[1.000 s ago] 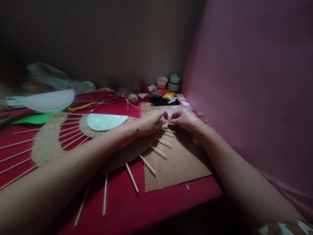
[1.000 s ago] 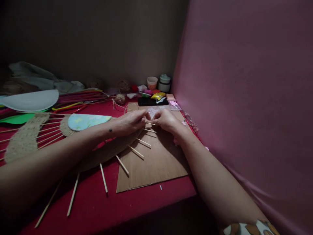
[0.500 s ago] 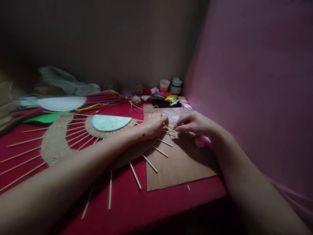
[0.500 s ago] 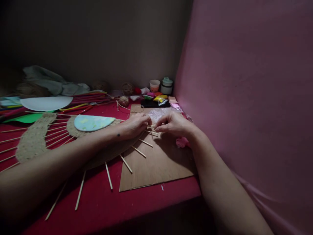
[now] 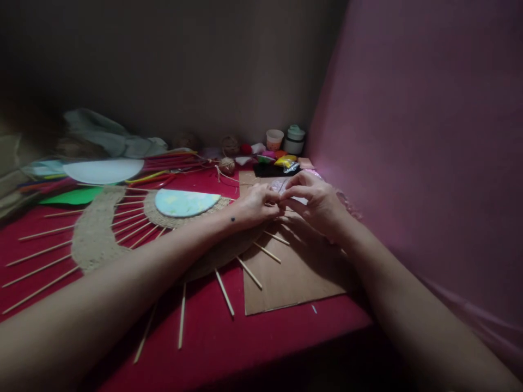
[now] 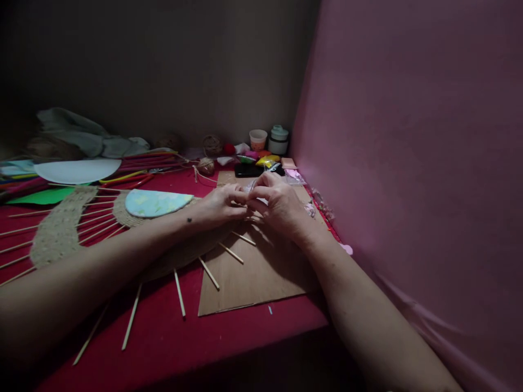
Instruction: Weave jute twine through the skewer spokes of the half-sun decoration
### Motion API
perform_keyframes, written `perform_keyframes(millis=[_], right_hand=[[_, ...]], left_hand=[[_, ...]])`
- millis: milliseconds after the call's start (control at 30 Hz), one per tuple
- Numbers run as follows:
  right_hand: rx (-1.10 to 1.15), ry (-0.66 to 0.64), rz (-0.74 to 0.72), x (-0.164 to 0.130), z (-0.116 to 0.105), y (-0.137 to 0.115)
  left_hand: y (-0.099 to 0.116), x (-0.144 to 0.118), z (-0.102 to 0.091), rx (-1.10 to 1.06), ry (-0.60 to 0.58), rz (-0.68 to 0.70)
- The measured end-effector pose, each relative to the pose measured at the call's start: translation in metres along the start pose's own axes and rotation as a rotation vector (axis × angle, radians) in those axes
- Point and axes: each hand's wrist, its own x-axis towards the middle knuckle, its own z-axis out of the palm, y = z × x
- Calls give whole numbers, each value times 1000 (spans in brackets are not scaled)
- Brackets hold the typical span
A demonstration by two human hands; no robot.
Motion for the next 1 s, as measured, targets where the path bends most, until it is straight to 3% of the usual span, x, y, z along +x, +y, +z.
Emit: perform_keyframes(millis=[267, 433, 500, 567, 633, 700, 1000], right_hand=[[51, 17, 39, -3, 1, 5], [55, 231, 209, -2, -4, 2], [5, 161, 292, -1, -4, 1], [-49, -36, 348, -1, 0, 1], [-101, -219, 358, -3, 5, 1], [-118, -308, 327, -4, 10, 1], [59, -316, 159, -9, 9, -7]], left_hand=[[8, -8, -12, -262, -13, -124], [18, -22, -19, -407, 20, -276], [22, -30, -22, -471, 44, -358], [25, -40, -25, -518, 58, -429], [25, -48, -25, -554, 67, -470], [23, -55, -23, -586, 69, -487], [30, -60, -20, -423, -14, -402]])
